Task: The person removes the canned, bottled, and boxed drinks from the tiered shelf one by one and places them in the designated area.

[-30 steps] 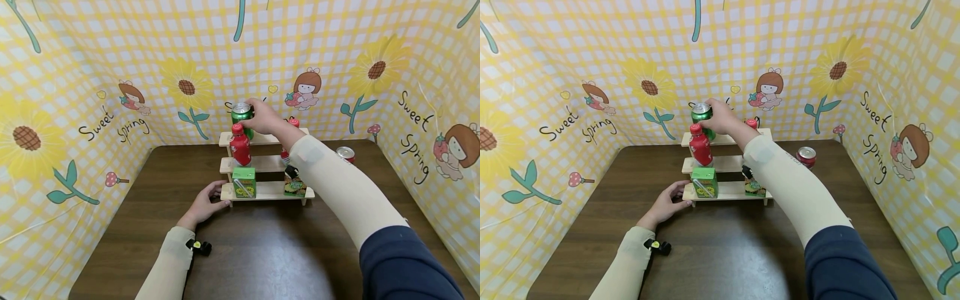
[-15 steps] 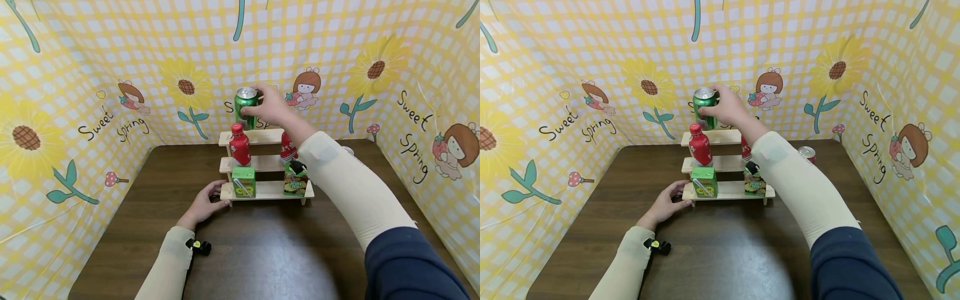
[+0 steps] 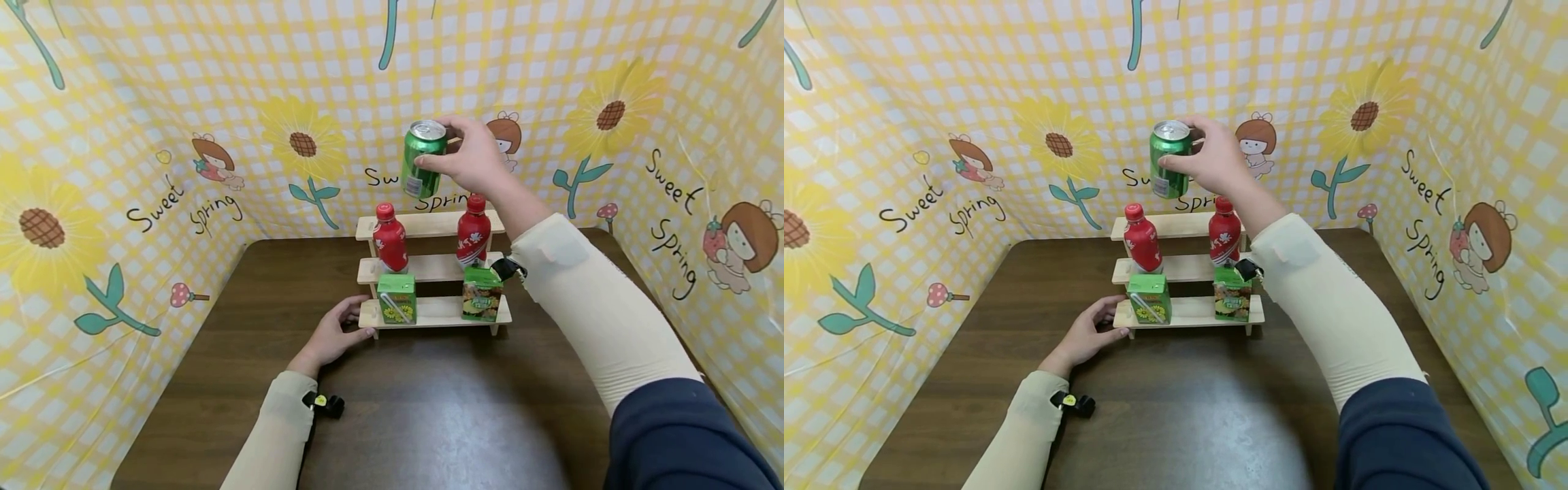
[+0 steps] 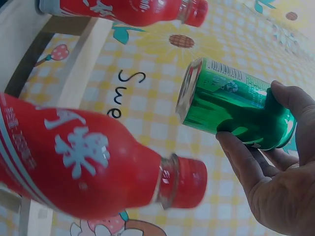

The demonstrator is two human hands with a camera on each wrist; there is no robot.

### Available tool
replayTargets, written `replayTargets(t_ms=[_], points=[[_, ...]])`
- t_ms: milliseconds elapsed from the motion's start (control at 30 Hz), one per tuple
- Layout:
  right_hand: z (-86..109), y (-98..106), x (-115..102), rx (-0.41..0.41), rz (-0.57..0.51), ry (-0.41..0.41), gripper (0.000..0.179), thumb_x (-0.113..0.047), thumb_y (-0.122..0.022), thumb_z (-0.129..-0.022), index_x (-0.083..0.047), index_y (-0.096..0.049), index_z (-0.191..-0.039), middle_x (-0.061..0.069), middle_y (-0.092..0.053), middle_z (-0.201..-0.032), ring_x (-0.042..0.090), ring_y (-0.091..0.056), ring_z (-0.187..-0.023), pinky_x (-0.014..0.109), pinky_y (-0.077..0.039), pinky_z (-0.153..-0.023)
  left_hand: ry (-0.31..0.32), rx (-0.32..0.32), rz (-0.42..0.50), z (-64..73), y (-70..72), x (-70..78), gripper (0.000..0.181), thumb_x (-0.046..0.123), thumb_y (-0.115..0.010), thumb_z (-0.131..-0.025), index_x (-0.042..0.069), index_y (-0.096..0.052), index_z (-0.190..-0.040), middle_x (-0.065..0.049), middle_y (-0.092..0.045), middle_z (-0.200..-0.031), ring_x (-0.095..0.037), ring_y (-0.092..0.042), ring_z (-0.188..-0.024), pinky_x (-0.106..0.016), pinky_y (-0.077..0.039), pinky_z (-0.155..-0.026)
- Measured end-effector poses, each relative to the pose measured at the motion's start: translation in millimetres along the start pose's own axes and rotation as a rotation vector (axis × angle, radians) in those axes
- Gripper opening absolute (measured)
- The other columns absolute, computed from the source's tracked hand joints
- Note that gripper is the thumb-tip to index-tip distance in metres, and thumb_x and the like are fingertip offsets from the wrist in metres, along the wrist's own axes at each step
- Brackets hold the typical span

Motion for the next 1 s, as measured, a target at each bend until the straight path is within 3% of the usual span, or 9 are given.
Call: replayTargets(t_ms=[167, 333, 433, 567, 667, 867, 1000], points=[[5.8, 17, 1, 0.038, -0.050, 0.014, 0.067, -0.030, -0.091, -0.085, -0.018, -0.062, -0.144, 0.003, -0.063, -0.130, 0.024, -0.063, -0.113, 0.038, -0.053, -0.091, 0.003, 0.002, -0.006, 0.9, 0.1, 2.6, 0.067, 0.004, -0.083, -0.090, -0.005, -0.051, -0.148, -0.025, -0.068, -0.119, -0.043, -0.062, -0.112, -0.066, -0.044, -0.099], [11.9, 34, 4, 0.076, -0.102, 0.006, 0.066, -0.025, -0.090, -0.085, -0.016, -0.062, -0.144, 0.003, -0.063, -0.128, 0.023, -0.063, -0.108, 0.034, -0.057, -0.079, 0.008, -0.001, -0.010, 0.9, 0.2, 3.1, 0.067, 0.005, -0.083, -0.090, -0.005, -0.051, -0.148, -0.024, -0.068, -0.120, -0.042, -0.062, -0.112, -0.065, -0.043, -0.099], [14.9, 44, 7, 0.102, -0.120, 0.009, 0.066, -0.022, -0.089, -0.086, -0.015, -0.061, -0.145, 0.002, -0.063, -0.128, 0.021, -0.061, -0.108, 0.035, -0.057, -0.085, 0.012, -0.003, -0.009, 0.7, 0.2, 2.5, 0.067, 0.006, -0.083, -0.090, -0.005, -0.051, -0.148, -0.023, -0.068, -0.120, -0.041, -0.062, -0.112, -0.065, -0.044, -0.100], [19.6, 57, 11, 0.136, -0.133, 0.008, 0.066, -0.020, -0.089, -0.086, -0.015, -0.061, -0.146, 0.002, -0.063, -0.129, 0.019, -0.060, -0.113, 0.037, -0.053, -0.097, 0.018, 0.005, -0.016, -3.3, -0.4, -20.1, 0.070, 0.010, -0.085, -0.089, 0.002, -0.052, -0.150, -0.019, -0.069, -0.121, -0.038, -0.062, -0.113, -0.062, -0.044, -0.100], [23.3, 68, 15, 0.156, -0.137, 0.010, 0.063, -0.021, -0.089, -0.086, -0.016, -0.063, -0.143, 0.001, -0.063, -0.127, 0.019, -0.061, -0.113, 0.037, -0.053, -0.097, 0.021, 0.013, -0.023, -6.1, -0.5, -37.0, 0.071, 0.015, -0.087, -0.088, 0.011, -0.054, -0.151, -0.012, -0.070, -0.121, -0.032, -0.063, -0.113, -0.056, -0.046, -0.100], [31.3, 89, 24, 0.188, -0.134, 0.009, 0.061, -0.021, -0.089, -0.086, -0.016, -0.065, -0.141, 0.000, -0.062, -0.126, 0.020, -0.062, -0.107, 0.034, -0.054, -0.091, 0.015, 0.020, -0.050, -6.6, 0.1, -39.0, 0.068, 0.019, -0.088, -0.088, 0.016, -0.056, -0.149, -0.005, -0.072, -0.119, -0.024, -0.064, -0.111, -0.043, -0.049, -0.098], [38.6, 99, 34, 0.205, -0.115, -0.028, 0.063, -0.023, -0.089, -0.086, -0.017, -0.063, -0.143, -0.002, -0.060, -0.126, 0.018, -0.062, -0.106, 0.032, -0.054, -0.089, 0.016, 0.022, -0.059, -7.2, 0.6, -39.9, 0.068, 0.020, -0.088, -0.088, 0.017, -0.056, -0.148, -0.004, -0.072, -0.119, -0.023, -0.064, -0.110, -0.040, -0.049, -0.097]])
Point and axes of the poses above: each hand's wrist, its own z-axis away from the middle knuckle, its own y-axis out of the back of the hand, x = y × z, the point moved 8 cm from there along -z, towards the middle knuckle
